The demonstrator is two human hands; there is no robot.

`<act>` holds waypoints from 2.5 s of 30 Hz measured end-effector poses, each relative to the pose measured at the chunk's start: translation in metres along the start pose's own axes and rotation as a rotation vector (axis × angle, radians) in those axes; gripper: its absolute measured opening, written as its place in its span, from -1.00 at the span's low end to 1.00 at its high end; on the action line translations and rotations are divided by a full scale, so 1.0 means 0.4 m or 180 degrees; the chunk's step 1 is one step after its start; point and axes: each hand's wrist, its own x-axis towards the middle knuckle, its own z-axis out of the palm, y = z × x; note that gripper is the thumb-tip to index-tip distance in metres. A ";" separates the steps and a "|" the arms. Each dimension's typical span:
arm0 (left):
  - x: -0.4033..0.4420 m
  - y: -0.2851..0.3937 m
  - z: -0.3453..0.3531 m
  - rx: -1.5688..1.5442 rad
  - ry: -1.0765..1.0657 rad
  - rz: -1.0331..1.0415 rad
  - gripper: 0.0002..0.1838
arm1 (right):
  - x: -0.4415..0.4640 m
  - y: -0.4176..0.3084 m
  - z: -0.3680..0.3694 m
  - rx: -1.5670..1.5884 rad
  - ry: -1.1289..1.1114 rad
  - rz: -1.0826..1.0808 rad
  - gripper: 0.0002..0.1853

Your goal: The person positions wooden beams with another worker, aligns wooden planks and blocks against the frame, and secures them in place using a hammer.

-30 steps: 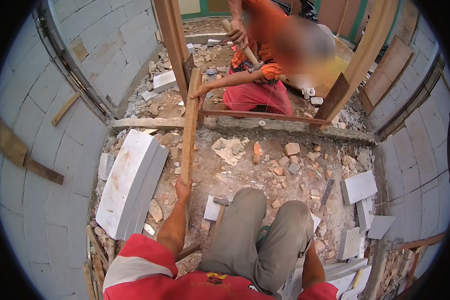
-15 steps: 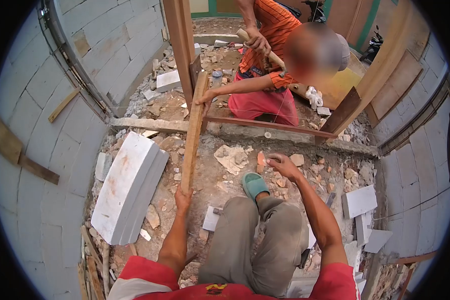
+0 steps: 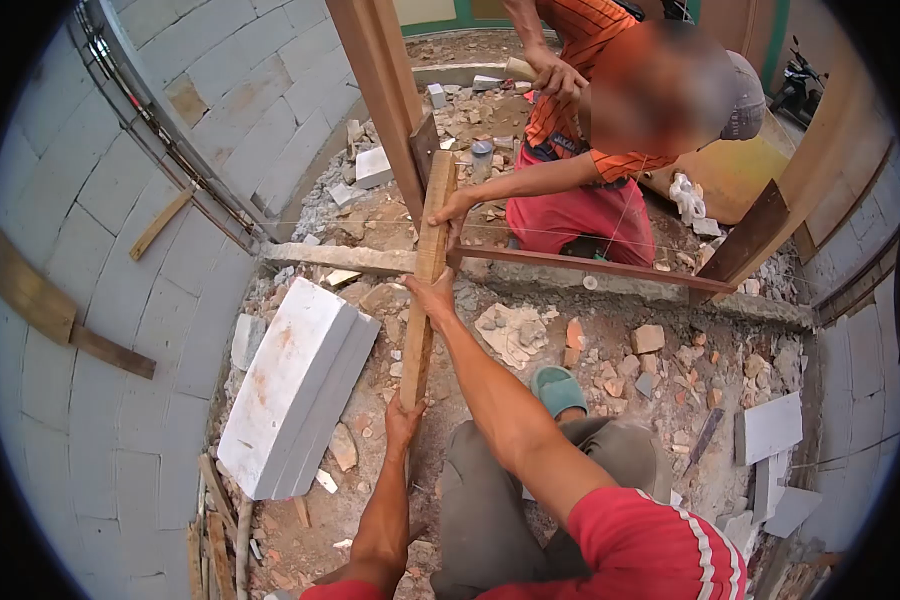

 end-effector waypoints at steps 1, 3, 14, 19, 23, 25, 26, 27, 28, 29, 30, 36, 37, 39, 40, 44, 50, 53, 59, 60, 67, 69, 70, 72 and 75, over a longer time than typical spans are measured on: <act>0.000 0.051 -0.023 0.0109 0.0000 -0.0090 -0.27 | 0.000 -0.001 0.006 0.0059 -0.0011 0.0019 -0.05; 0.067 0.200 -0.085 0.0420 0.0054 0.0082 0.02 | -0.010 -0.022 0.002 -0.0292 0.0177 0.0014 -0.03; 0.624 1.449 -0.201 0.0204 0.1140 0.3029 -0.05 | -0.012 -0.013 0.009 -0.0872 0.0050 0.0149 0.05; 0.702 1.435 -0.174 -0.1050 0.0844 0.2559 -0.30 | -0.027 -0.056 0.005 -0.0809 0.0027 0.0265 -0.01; 0.740 1.428 -0.191 -0.1127 0.0600 0.2664 -0.39 | -0.019 -0.048 0.001 -0.0743 -0.0078 0.0195 -0.04; 0.730 1.427 -0.189 -0.1154 0.0553 0.2681 -0.41 | -0.022 -0.042 0.000 -0.0681 -0.0130 0.0230 -0.04; 0.723 1.425 -0.188 -0.1173 0.0498 0.2712 -0.43 | -0.021 -0.041 -0.002 -0.0661 -0.0195 0.0166 -0.02; 0.725 1.421 -0.189 -0.1175 0.0506 0.2701 -0.43 | -0.020 -0.041 -0.005 -0.0634 -0.0254 0.0101 0.00; 0.727 1.421 -0.187 -0.1212 0.0552 0.2677 -0.45 | -0.021 -0.044 -0.006 -0.0634 -0.0253 0.0106 0.00; 0.731 1.421 -0.183 -0.1248 0.0591 0.2652 -0.46 | -0.022 -0.046 -0.007 -0.0683 -0.0262 0.0115 0.06; 0.725 1.419 -0.176 -0.1248 0.0589 0.2637 -0.46 | -0.024 -0.044 -0.008 -0.0738 -0.0276 0.0129 0.12; 0.721 1.418 -0.178 -0.1236 0.0537 0.2617 -0.37 | -0.022 -0.052 -0.009 -0.0930 -0.0403 0.0363 0.28; 0.743 1.421 -0.190 -0.1189 0.0586 0.2632 -0.37 | -0.020 -0.049 -0.009 -0.0938 -0.0411 0.0370 0.28; 0.763 1.419 -0.201 -0.1129 0.0641 0.2640 -0.37 | -0.017 -0.038 -0.004 -0.0942 -0.0346 0.0276 0.25; 0.763 1.418 -0.200 -0.1154 0.0636 0.2653 -0.38 | -0.015 -0.030 -0.002 -0.0942 -0.0356 0.0279 0.25; 0.749 1.418 -0.189 -0.1180 0.0540 0.2732 -0.46 | -0.012 -0.040 -0.004 -0.0924 -0.0370 0.0318 0.21; 0.706 1.419 -0.174 -0.0968 0.0586 0.2638 -0.48 | -0.001 -0.009 0.002 -0.0962 -0.0304 0.0238 0.20; 0.699 1.419 -0.171 -0.0978 0.0631 0.2747 -0.50 | -0.010 -0.022 0.003 -0.1017 -0.0302 0.0231 0.18; 0.699 1.420 -0.168 -0.0929 0.0700 0.2685 -0.51 | -0.012 -0.030 -0.001 -0.0977 -0.0246 0.0186 0.11; 0.698 1.421 -0.167 -0.0925 0.0691 0.2686 -0.51 | -0.012 -0.032 -0.002 -0.0951 -0.0273 0.0234 0.09; 0.689 1.422 -0.163 -0.0966 0.0680 0.2759 -0.51 | -0.016 -0.038 -0.001 -0.0969 -0.0262 0.0305 0.02; 0.689 1.418 -0.163 -0.0955 0.0724 0.2765 -0.50 | -0.016 -0.036 -0.002 -0.0923 -0.0256 0.0255 0.02; 0.692 1.418 -0.164 -0.0935 0.0739 0.2807 -0.49 | -0.016 -0.037 -0.003 -0.0927 -0.0257 0.0252 0.02; 0.694 1.420 -0.165 -0.0910 0.0749 0.2856 -0.49 | -0.011 -0.035 -0.004 -0.0876 -0.0337 0.0224 0.04; 0.694 1.421 -0.166 -0.0915 0.0772 0.2772 -0.47 | -0.011 -0.031 0.003 -0.0998 -0.0207 0.0129 0.05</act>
